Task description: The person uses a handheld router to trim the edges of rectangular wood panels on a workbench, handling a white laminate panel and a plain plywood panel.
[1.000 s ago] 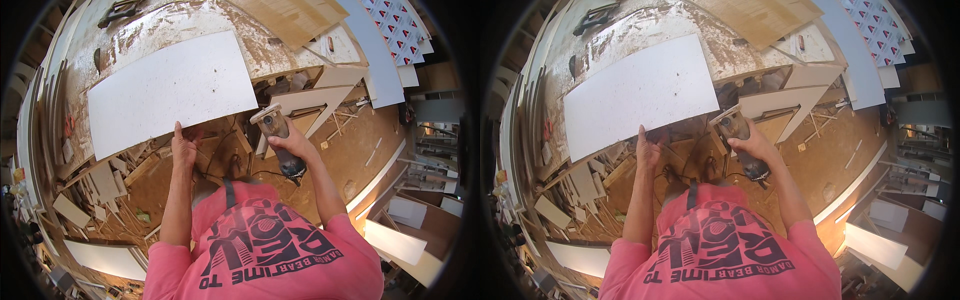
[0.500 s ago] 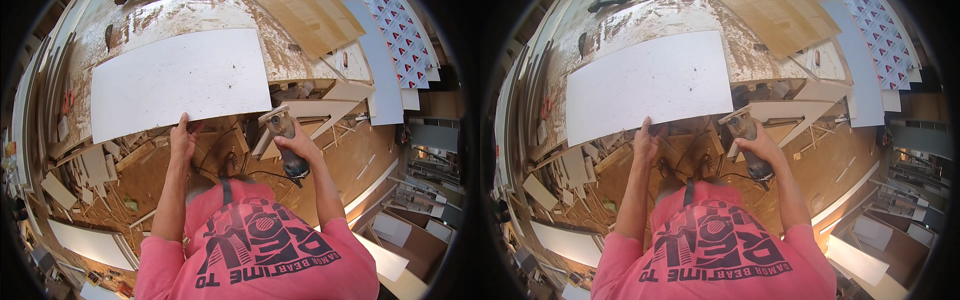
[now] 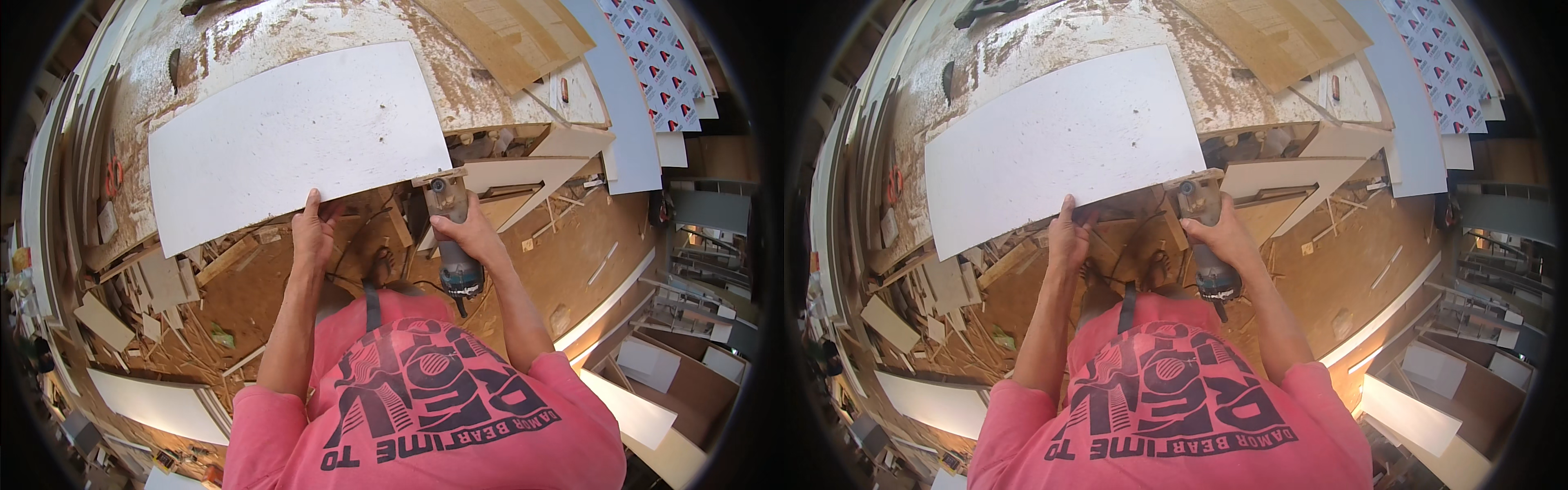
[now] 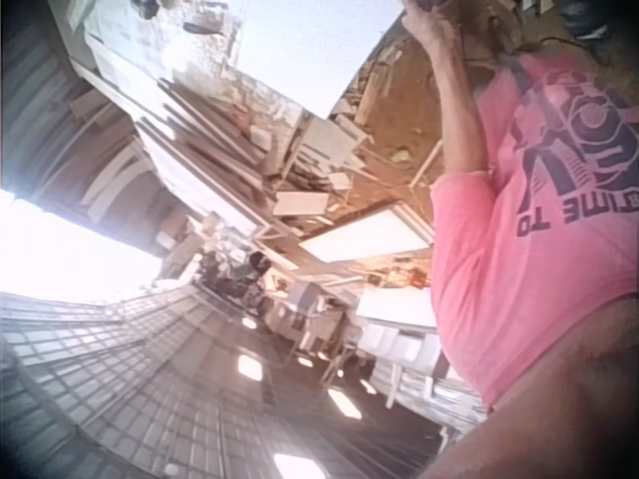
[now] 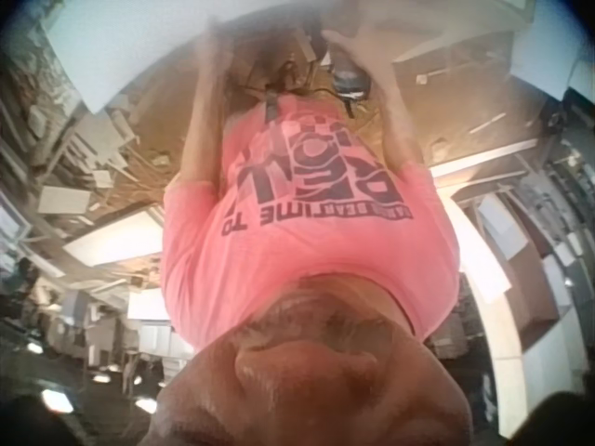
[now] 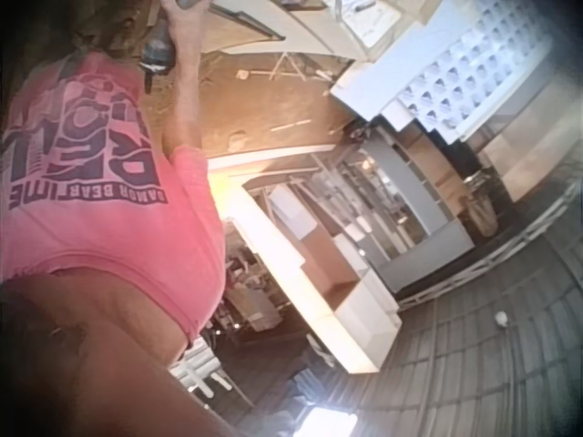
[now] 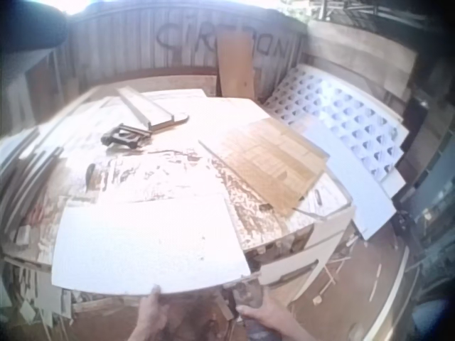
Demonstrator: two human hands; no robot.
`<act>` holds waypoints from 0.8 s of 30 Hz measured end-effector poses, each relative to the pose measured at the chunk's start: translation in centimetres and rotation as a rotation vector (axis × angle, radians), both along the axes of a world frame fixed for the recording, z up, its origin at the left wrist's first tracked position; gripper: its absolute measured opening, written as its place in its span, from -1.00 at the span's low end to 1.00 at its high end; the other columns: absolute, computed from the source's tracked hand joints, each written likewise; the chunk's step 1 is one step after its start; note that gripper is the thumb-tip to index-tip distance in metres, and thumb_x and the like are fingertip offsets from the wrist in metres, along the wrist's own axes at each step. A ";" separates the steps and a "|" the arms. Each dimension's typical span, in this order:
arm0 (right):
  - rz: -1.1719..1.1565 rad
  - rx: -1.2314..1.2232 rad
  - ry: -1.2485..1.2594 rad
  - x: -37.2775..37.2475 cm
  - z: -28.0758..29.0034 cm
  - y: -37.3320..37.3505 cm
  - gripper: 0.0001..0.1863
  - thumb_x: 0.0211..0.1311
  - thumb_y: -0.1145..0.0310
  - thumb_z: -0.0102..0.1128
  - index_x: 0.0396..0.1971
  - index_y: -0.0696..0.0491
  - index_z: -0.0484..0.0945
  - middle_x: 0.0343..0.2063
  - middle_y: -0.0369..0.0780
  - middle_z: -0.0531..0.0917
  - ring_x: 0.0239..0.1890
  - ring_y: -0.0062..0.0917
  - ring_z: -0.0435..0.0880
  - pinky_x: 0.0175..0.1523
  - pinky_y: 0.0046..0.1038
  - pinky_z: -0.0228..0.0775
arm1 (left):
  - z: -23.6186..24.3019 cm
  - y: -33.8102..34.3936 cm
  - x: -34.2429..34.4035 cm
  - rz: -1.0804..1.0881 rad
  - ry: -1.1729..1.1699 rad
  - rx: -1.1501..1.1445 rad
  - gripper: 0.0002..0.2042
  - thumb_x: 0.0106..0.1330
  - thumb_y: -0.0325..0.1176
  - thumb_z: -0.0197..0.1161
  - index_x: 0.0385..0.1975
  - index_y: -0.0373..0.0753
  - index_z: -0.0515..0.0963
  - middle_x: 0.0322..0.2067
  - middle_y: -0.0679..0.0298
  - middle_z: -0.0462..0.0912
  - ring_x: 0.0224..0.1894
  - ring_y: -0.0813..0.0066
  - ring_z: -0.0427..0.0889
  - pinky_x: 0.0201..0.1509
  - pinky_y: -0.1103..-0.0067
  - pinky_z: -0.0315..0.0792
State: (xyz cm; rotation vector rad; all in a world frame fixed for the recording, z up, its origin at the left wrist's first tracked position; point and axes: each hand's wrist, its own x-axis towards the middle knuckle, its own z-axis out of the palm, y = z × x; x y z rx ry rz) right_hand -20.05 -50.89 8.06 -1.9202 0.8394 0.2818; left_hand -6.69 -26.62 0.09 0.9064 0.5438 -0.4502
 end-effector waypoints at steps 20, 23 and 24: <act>-0.089 -0.036 0.032 2.0 -0.3 4.1 0.05 -0.10 -0.03 0.45 0.30 0.23 0.12 0.03 0.01 0.53 0.05 -0.32 0.55 0.18 -0.35 0.35 | 1.6 29.0 26.5 -0.620 -0.949 1.764 -0.45 0.40 -0.04 0.08 0.32 -0.15 0.27 0.33 -0.14 0.13 0.38 -0.08 0.12 0.40 0.19 0.06; -0.136 -0.003 0.075 2.9 1.2 5.5 0.08 -0.14 -0.04 0.46 0.31 0.22 0.11 0.03 0.01 0.53 0.06 -0.31 0.54 0.18 -0.34 0.35 | 0.4 28.7 25.8 -0.607 -0.969 1.572 -0.38 0.40 -0.03 0.07 0.37 -0.22 0.17 0.37 -0.18 0.00 0.43 -0.08 -0.02 0.45 0.20 -0.04; -0.121 -0.052 0.079 2.6 0.7 5.6 0.08 -0.14 -0.04 0.46 0.31 0.22 0.11 0.03 0.01 0.53 0.06 -0.31 0.54 0.19 -0.34 0.35 | 0.7 28.3 25.5 -0.602 -0.984 1.547 -0.38 0.40 -0.03 0.07 0.37 -0.22 0.17 0.37 -0.19 0.00 0.43 -0.09 -0.03 0.45 0.20 -0.05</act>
